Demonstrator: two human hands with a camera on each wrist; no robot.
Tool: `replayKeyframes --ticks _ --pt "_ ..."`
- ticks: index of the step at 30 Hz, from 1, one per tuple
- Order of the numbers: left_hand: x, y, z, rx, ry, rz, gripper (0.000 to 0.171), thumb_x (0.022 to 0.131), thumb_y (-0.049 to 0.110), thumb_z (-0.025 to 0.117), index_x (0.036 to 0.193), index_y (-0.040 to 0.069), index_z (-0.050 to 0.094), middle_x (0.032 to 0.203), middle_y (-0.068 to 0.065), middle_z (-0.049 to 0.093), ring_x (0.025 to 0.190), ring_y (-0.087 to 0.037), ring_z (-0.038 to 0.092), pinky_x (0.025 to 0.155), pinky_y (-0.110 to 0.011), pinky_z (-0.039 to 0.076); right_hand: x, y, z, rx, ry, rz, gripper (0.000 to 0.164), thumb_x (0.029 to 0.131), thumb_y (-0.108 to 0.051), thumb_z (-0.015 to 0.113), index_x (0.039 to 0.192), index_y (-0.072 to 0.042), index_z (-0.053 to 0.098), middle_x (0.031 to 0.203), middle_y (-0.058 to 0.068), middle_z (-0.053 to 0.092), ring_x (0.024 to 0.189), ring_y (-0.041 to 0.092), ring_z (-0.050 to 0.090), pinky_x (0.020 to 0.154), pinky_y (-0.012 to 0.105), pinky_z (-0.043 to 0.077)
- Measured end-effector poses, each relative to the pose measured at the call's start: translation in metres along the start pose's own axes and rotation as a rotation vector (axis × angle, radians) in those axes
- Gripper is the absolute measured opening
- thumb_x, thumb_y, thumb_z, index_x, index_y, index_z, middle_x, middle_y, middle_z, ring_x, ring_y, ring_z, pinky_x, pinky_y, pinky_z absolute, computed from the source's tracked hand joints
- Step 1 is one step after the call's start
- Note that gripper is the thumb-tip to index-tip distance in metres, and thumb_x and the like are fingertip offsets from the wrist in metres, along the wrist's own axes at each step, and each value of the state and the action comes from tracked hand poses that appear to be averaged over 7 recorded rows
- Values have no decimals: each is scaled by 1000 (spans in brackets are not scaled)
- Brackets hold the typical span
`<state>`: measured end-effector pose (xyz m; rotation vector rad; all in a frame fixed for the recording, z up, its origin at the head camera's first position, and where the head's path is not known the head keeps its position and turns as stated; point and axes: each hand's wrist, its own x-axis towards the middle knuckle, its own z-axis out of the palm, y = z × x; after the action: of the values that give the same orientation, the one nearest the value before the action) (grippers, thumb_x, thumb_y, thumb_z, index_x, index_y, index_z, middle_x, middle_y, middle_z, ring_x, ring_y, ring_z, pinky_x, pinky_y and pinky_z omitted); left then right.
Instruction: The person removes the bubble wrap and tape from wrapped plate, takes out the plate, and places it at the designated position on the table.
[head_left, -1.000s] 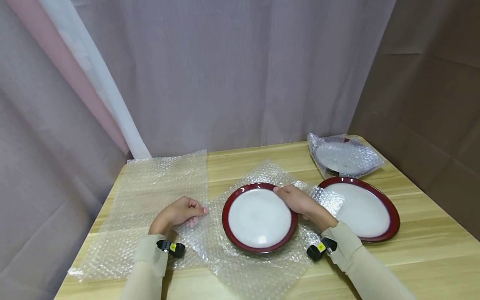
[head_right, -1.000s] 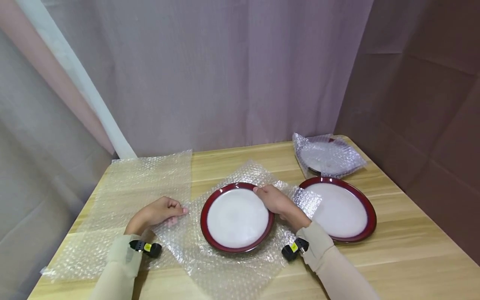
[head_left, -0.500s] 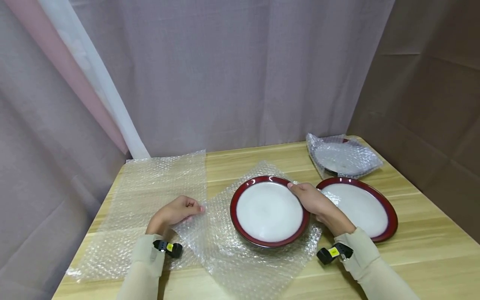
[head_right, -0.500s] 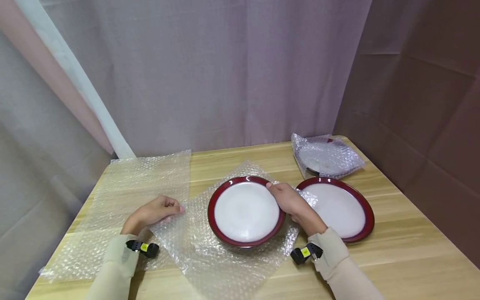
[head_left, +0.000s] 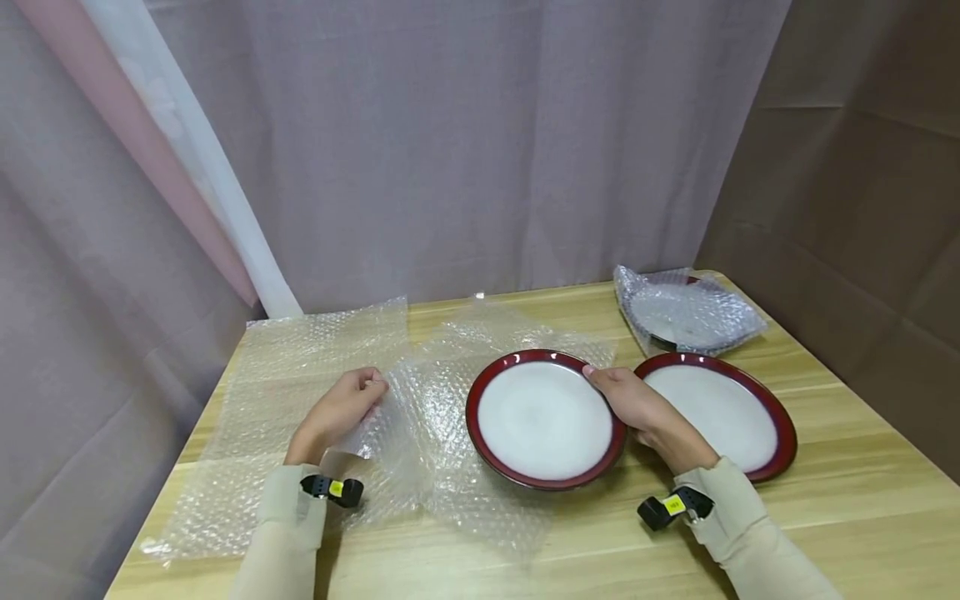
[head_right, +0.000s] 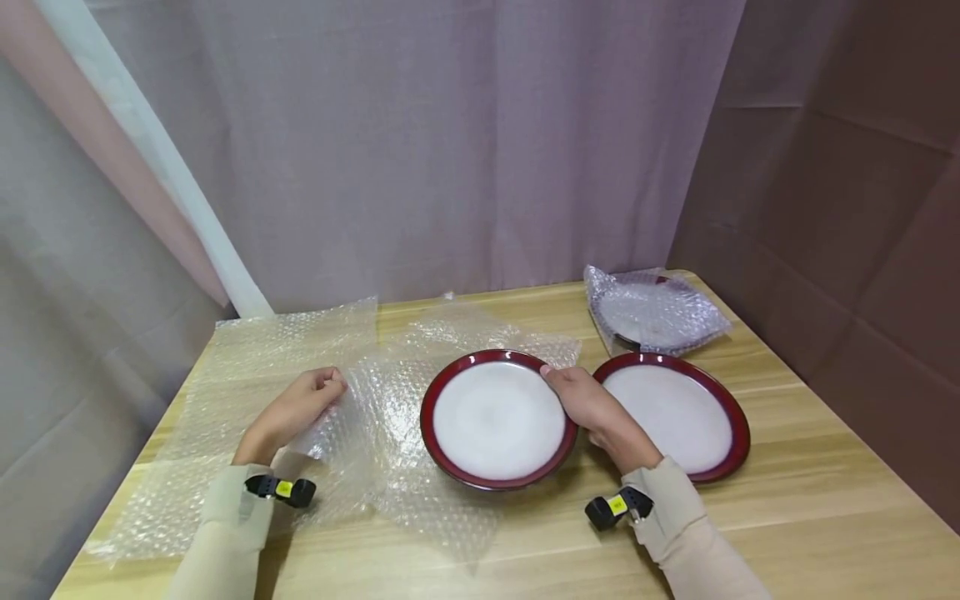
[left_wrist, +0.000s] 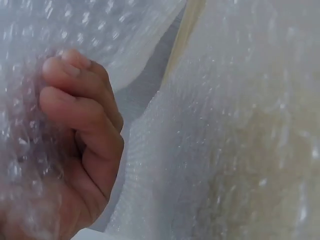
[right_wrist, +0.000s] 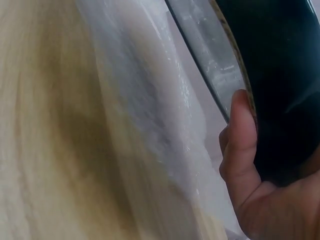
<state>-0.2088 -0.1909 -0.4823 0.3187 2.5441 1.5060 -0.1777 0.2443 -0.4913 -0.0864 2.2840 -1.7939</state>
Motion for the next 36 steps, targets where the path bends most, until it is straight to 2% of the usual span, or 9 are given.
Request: replayKeyframes --ticks 5,8,11,13,15,20,23,27,36 --pt "-2 3 -1 -41 -1 -75 13 100 13 51 88 7 50 75 1 47 68 -13 46 58 -24 41 -2 0 -3 22 -15 2 60 117 -37 34 130 17 58 88 9 76 74 20 76 67 40 64" --pt "-6 3 -4 -44 -92 -103 9 99 14 53 98 5 51 83 -1 51 76 -16 50 65 -25 46 -3 -1 -4 38 -21 -1 61 117 -37 34 130 17 57 88 9 76 75 20 76 67 40 64" --pt "-9 2 -8 -36 -230 -101 18 96 13 58 108 1 51 88 -2 54 79 -15 53 67 -25 48 -2 -1 -6 50 -21 -3 60 117 -36 34 130 17 57 88 9 75 74 20 76 67 40 64" --pt "-8 2 -9 -24 -310 -93 19 98 15 60 108 2 52 85 -2 55 74 -13 52 64 -24 47 -2 -1 -8 54 -15 -1 59 117 -36 34 130 17 56 88 8 75 75 19 76 67 40 64" --pt "-6 3 -8 -20 -340 -102 18 103 20 60 100 4 55 78 0 53 67 -11 50 59 -23 46 -2 -1 -9 56 -6 1 59 117 -36 34 132 17 55 88 7 75 75 19 76 67 40 64" --pt "-3 1 0 38 -254 -147 43 109 36 58 73 15 53 63 4 47 54 -9 44 52 -22 44 -2 0 -11 58 2 0 58 117 -35 34 131 17 56 87 7 76 74 18 76 67 40 64" --pt "-3 -2 3 88 -265 -118 46 109 33 59 67 16 52 58 5 48 49 -8 43 49 -21 40 -2 0 -13 51 5 -1 58 117 -34 33 129 17 57 85 6 75 73 17 75 66 38 64" --pt "-2 -11 3 59 -309 -83 41 108 25 60 69 13 58 57 6 50 49 -5 41 47 -19 37 -1 -1 -18 42 21 19 59 117 -36 33 128 16 58 83 5 75 72 16 75 65 36 64" --pt "1 -19 4 -43 -318 -86 33 107 22 62 77 10 65 61 7 52 49 -2 40 48 -16 37 -6 2 -40 14 70 41 61 116 -38 34 134 18 52 87 2 75 76 14 74 67 36 64"
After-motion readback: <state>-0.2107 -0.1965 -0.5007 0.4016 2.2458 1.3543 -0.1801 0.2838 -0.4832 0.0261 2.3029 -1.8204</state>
